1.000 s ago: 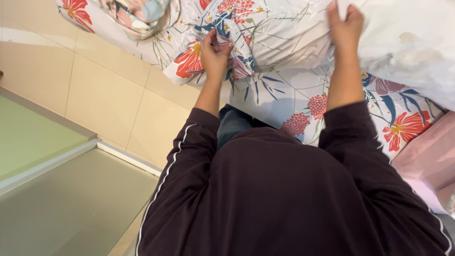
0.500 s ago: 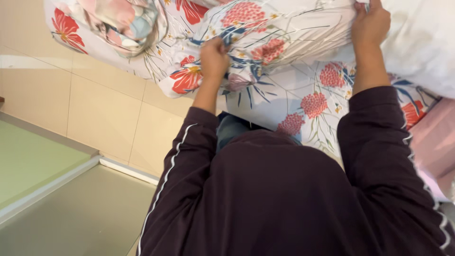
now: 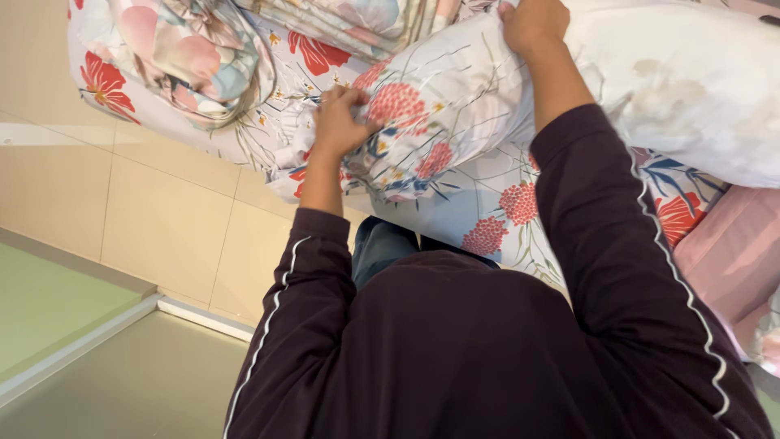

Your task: The person inserts a white pillow into a floral-patterned pillowcase on a bed, aligns the corners, and secures the pillowcase by tying its drawstring. The person handles the pillow and pillowcase by hand throughout the task.

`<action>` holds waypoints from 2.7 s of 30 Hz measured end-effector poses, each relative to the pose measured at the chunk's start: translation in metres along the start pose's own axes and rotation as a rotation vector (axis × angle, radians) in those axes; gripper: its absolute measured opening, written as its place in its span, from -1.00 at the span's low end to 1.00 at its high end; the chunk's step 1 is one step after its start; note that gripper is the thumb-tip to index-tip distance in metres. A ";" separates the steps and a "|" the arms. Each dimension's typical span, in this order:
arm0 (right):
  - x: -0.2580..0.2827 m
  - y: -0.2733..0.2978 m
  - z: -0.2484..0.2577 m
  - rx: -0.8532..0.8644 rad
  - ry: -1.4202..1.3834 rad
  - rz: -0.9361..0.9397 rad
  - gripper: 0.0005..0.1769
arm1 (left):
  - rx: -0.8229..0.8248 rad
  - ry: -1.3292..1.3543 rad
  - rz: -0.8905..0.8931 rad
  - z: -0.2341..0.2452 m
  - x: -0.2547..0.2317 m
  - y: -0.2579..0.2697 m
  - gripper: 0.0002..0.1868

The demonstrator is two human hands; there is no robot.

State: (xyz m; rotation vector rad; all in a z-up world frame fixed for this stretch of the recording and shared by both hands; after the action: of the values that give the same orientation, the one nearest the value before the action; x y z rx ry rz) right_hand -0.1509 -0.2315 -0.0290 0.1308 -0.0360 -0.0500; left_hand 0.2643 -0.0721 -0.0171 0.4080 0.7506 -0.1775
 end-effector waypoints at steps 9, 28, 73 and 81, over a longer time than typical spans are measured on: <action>-0.171 0.148 0.001 -0.077 -0.100 -0.287 -0.66 | -0.077 0.451 -0.232 0.003 -0.018 -0.010 -0.15; -0.015 0.074 -0.052 0.099 0.109 0.184 -0.77 | 0.324 -0.107 -0.132 -0.048 -0.033 -0.003 0.08; 0.124 0.151 0.046 -0.095 -0.347 -0.001 -0.36 | -0.282 0.048 0.338 0.031 0.090 0.002 -0.05; 0.085 0.172 0.033 -0.177 -0.621 0.005 -0.66 | -0.211 0.129 0.517 0.047 0.109 0.016 0.26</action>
State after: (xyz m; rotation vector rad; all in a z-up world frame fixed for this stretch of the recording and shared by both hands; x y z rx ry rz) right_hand -0.0587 -0.0699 0.0294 -0.0666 -0.6509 -0.0868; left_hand 0.3769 -0.0783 -0.0566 0.4022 0.7577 0.4137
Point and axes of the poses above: each hand's wrist, its own y-axis away from the middle knuckle, its own z-axis out of the back of the hand, x = y × z, the point moved 10 cm from there along -y, towards the middle knuckle, and after that the axes turned 14 degrees about x, right-handed, at the moved point
